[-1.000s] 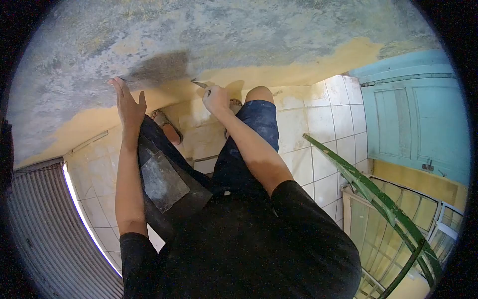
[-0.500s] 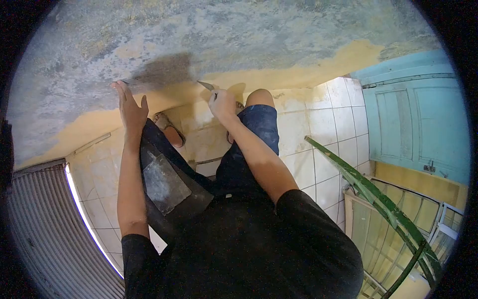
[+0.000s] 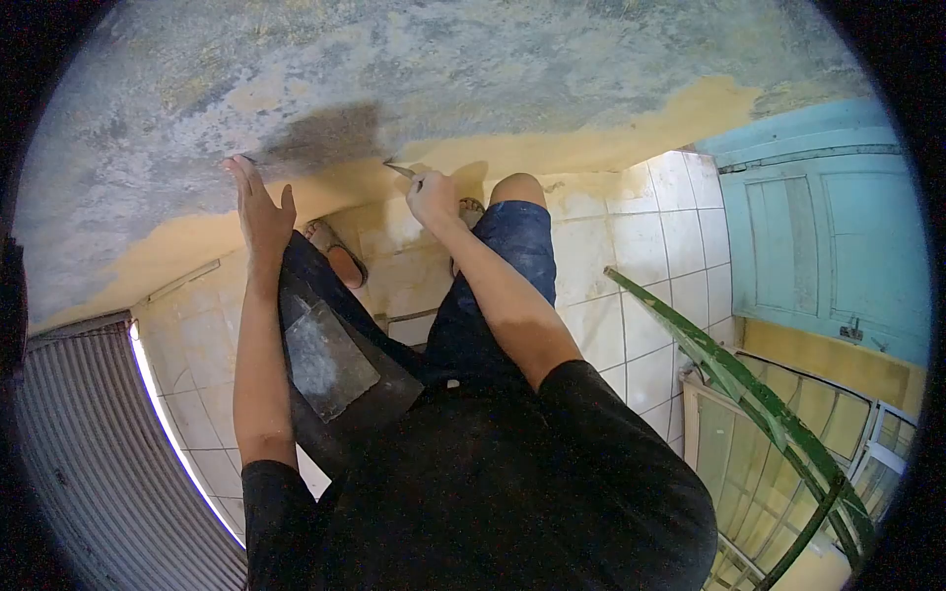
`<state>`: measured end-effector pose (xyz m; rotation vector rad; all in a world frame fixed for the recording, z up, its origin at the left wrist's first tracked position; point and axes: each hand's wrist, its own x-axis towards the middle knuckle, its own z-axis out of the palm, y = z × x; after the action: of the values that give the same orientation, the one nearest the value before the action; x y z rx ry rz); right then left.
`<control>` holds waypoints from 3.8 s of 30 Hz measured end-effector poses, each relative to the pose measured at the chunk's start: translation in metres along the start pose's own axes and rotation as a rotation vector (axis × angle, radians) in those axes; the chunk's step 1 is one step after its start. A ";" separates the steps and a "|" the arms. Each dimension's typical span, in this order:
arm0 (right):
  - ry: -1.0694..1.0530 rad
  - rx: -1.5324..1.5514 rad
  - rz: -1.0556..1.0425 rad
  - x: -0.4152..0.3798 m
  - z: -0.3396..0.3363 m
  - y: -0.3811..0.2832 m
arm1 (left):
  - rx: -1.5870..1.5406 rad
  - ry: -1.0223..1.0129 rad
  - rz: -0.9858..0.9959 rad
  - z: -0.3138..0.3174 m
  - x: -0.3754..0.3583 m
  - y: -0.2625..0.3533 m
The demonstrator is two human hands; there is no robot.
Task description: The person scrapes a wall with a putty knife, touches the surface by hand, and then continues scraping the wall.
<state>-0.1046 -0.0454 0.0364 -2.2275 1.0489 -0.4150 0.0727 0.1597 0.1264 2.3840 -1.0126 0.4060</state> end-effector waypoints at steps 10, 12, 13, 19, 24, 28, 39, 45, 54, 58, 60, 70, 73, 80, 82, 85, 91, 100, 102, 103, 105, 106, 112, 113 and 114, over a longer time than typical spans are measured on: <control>0.009 0.019 0.025 -0.002 -0.005 0.002 | -0.002 -0.010 -0.016 0.000 -0.001 0.002; -0.001 0.044 0.063 -0.004 -0.017 0.001 | -0.008 -0.015 -0.025 -0.001 0.001 0.002; -0.012 0.067 0.107 -0.007 -0.023 -0.002 | -0.009 -0.020 -0.027 -0.001 0.001 0.002; -0.057 0.040 0.043 -0.003 -0.015 -0.001 | 0.009 0.008 0.019 0.000 -0.001 0.001; -0.031 0.031 0.059 0.000 -0.012 -0.004 | -0.019 -0.023 -0.009 0.002 -0.002 0.002; -0.017 0.032 0.040 -0.003 -0.018 -0.002 | -0.018 0.010 -0.004 0.003 -0.002 0.001; -0.010 0.072 0.093 -0.002 -0.024 -0.007 | -0.022 -0.018 -0.016 0.001 0.001 0.003; -0.006 0.016 0.035 0.002 -0.010 0.000 | -0.027 -0.014 -0.016 0.004 0.001 0.003; -0.020 -0.003 0.041 0.000 -0.009 -0.004 | -0.032 0.006 -0.009 0.004 0.001 0.005; 0.070 0.146 0.038 -0.003 -0.023 -0.004 | -0.015 -0.029 -0.017 0.002 0.002 0.003; 0.054 0.101 0.037 0.000 -0.011 -0.009 | -0.020 -0.049 -0.015 0.003 -0.001 0.002; 0.036 0.090 0.039 -0.001 -0.001 -0.008 | -0.031 -0.012 -0.013 0.006 0.000 0.003; -0.012 0.057 0.051 0.002 0.008 -0.010 | -0.032 -0.013 -0.018 0.004 0.000 0.007; 0.032 0.097 0.119 -0.005 -0.012 -0.010 | 0.002 -0.020 0.007 0.002 0.001 0.003; 0.000 0.090 0.069 0.000 -0.005 -0.012 | -0.012 -0.014 0.000 0.005 0.000 0.004; -0.006 0.117 0.077 -0.004 -0.021 -0.006 | -0.040 -0.021 -0.023 0.003 0.001 0.005; 0.017 0.058 0.044 0.002 0.002 -0.006 | -0.034 -0.018 -0.037 0.007 -0.001 0.007; 0.016 0.061 0.062 -0.002 -0.013 -0.019 | -0.031 -0.044 -0.038 0.006 -0.002 0.004; 0.026 0.078 0.053 -0.005 -0.017 -0.016 | -0.032 -0.028 -0.041 0.008 0.001 0.005; 0.029 0.098 0.042 -0.007 -0.019 -0.017 | -0.033 -0.019 -0.024 0.007 -0.001 0.005; 0.045 0.136 0.052 -0.006 -0.020 -0.014 | -0.030 -0.005 -0.008 0.007 0.001 0.003; 0.056 0.170 0.068 -0.007 -0.017 -0.010 | -0.026 -0.005 -0.009 0.007 0.001 0.002; -0.026 0.016 0.078 0.001 0.001 -0.013 | -0.021 -0.021 -0.025 0.006 -0.001 0.005; -0.024 0.019 0.074 0.000 -0.005 -0.013 | -0.019 -0.019 -0.008 0.005 0.000 0.004; 0.015 0.111 0.062 -0.005 -0.014 -0.013 | -0.018 -0.015 -0.006 0.003 0.001 0.004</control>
<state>-0.1079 -0.0417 0.0555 -2.0918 1.0729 -0.4523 0.0711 0.1550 0.1259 2.3773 -1.0113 0.3759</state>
